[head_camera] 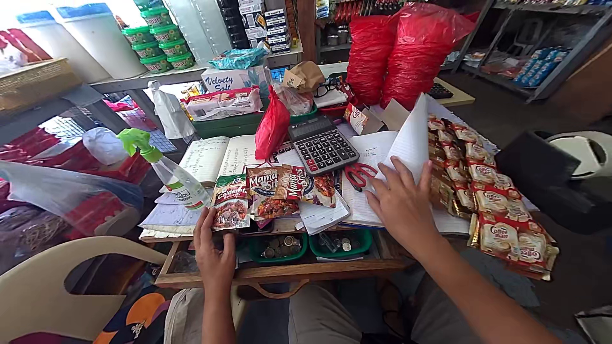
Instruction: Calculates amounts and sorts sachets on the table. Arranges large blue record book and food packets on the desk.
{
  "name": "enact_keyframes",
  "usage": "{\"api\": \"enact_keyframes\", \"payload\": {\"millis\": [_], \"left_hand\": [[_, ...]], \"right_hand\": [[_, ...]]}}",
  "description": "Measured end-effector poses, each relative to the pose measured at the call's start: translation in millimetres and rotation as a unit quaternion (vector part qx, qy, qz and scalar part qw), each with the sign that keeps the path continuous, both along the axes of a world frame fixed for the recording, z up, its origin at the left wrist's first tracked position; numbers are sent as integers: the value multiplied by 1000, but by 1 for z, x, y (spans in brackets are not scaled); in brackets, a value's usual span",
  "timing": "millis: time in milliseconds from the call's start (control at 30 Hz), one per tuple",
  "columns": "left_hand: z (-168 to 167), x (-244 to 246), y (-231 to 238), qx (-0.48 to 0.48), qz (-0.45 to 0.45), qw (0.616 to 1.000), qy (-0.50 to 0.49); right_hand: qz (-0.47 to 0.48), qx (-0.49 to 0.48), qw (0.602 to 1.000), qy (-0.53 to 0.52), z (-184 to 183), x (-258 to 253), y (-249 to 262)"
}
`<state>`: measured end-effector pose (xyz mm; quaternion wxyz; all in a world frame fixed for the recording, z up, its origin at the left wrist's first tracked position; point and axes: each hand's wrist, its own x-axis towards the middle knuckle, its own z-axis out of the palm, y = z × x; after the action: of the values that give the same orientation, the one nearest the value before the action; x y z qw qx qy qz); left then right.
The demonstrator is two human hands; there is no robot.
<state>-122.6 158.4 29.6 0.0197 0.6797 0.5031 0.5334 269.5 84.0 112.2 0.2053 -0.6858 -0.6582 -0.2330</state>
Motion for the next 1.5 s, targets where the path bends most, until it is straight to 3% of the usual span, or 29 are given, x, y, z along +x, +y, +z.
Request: {"api": "enact_keyframes", "payload": {"millis": [133, 333, 600, 800, 900, 1000, 1200, 1500], "left_hand": [[-1, 1, 2, 2, -3, 1000, 1], [-1, 1, 2, 6, -1, 1000, -2], [-1, 0, 3, 7, -7, 1000, 2], [-1, -1, 1, 11, -12, 1000, 10], [0, 0, 2, 17, -19, 1000, 10], [1, 1, 0, 8, -22, 1000, 3], [2, 1, 0, 3, -18, 1000, 9], [-1, -1, 2, 11, -14, 1000, 9]], "right_hand": [[-26, -46, 999, 4, 7, -2, 11], [-39, -202, 978, 18, 28, -7, 32], [-12, -225, 969, 98, 32, -45, 47], [90, -132, 974, 161, 14, -36, 30], [152, -44, 978, 133, 2, -33, 2], [147, 17, 985, 90, -1, -19, -24], [133, -51, 990, 4, -9, 27, -59], [205, 119, 970, 58, -33, 44, -59]]}}
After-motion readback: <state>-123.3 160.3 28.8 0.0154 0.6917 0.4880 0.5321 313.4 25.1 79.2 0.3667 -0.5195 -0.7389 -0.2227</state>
